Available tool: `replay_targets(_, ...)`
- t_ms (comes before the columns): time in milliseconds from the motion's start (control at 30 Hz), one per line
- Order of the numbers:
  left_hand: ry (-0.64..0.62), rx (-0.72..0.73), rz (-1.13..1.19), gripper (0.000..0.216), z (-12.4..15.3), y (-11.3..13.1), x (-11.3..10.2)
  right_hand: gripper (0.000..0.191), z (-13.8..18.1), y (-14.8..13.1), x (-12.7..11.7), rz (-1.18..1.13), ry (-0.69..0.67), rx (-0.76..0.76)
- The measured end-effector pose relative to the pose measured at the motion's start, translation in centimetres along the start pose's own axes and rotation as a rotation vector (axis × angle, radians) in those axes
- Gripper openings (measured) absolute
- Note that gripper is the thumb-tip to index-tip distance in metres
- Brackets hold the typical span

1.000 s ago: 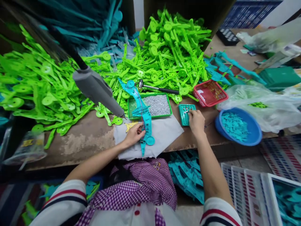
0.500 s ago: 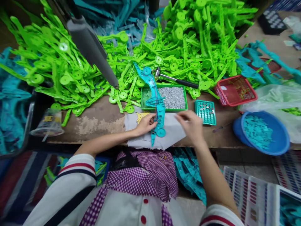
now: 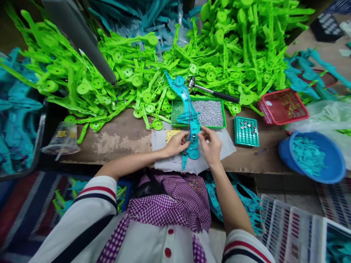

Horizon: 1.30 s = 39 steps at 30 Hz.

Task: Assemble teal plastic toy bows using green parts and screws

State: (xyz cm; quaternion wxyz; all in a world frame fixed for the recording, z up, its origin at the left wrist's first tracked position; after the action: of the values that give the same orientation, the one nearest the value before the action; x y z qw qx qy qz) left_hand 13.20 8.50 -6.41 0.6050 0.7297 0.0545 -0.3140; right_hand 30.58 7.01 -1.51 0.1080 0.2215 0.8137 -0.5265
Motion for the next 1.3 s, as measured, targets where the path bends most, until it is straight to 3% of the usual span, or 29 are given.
replay_targets(133, -0.004, -0.006, 0.008, 0.040, 0.0, 0.0, 0.0, 0.034, 0.2, 0.0, 0.4, -0.070, 0.051, 0.056)
replay_targets(233, -0.004, 0.005, 0.007, 0.040, 0.0, 0.1, -0.1, 0.028, 0.1, 0.2, 1.1, 0.078, 0.034, -0.094)
replay_targets(367, 0.001, 0.023, -0.025, 0.038, 0.1, 0.1, -0.2, 0.020, -0.1, 1.2, 2.3, 0.330, -0.114, -0.342)
replay_targets(533, -0.013, 0.030, -0.044, 0.038, 0.1, 0.0, -0.1, 0.030, 1.8, 1.1, 1.8, 0.489, -0.240, -0.428)
replay_targets(600, 0.008, 0.011, -0.036, 0.039, 0.1, -0.1, -0.1, 0.036, 2.8, 0.7, 0.8, 0.508, -0.287, -0.422)
replay_targets(667, 0.018, -0.010, -0.041, 0.039, 0.1, -0.2, -0.1, 0.040, 2.8, 1.2, -1.5, 0.506, -0.207, -0.354)
replay_targets(800, -0.003, -0.026, -0.048, 0.037, 0.1, -0.2, 0.0, 0.042, -1.0, 5.7, -8.9, 0.564, 0.338, 0.045)
replay_targets(900, 0.007, -0.038, -0.046, 0.037, 0.0, -0.2, -0.1, 0.031, -4.5, 9.4, -11.8, 0.595, 0.268, 0.132)
replay_targets(1000, 0.007, -0.035, -0.052, 0.040, 0.0, -0.2, 0.0, 0.021, -6.2, 10.7, -12.9, 0.597, 0.161, 0.121)
replay_targets(1133, 0.003, -0.033, -0.044, 0.040, 0.0, -0.2, 0.0, 0.017, -5.3, 7.8, -11.5, 0.562, 0.098, 0.038)
replay_targets(1200, 0.006, -0.033, -0.036, 0.039, 0.0, -0.2, 0.0, 0.016, -3.8, 5.3, -8.8, 0.499, 0.010, -0.044)
replay_targets(1300, 0.007, -0.013, -0.012, 0.040, 0.1, -0.2, 0.1, 0.014, -1.2, 1.9, -3.1, 0.350, -0.232, -0.257)
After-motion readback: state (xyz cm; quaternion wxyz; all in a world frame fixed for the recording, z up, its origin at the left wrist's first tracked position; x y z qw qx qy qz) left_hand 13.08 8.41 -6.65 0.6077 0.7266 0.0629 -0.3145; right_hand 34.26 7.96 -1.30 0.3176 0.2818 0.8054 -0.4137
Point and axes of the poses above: each hand's wrist, its own z-axis away from the middle knuckle, its own x-axis out of the palm, y = z × x, the point moved 3 cm from there along -z, towards the middle knuckle, and after that the axes turned 8 degrees about -z, right-handed, at the moved point
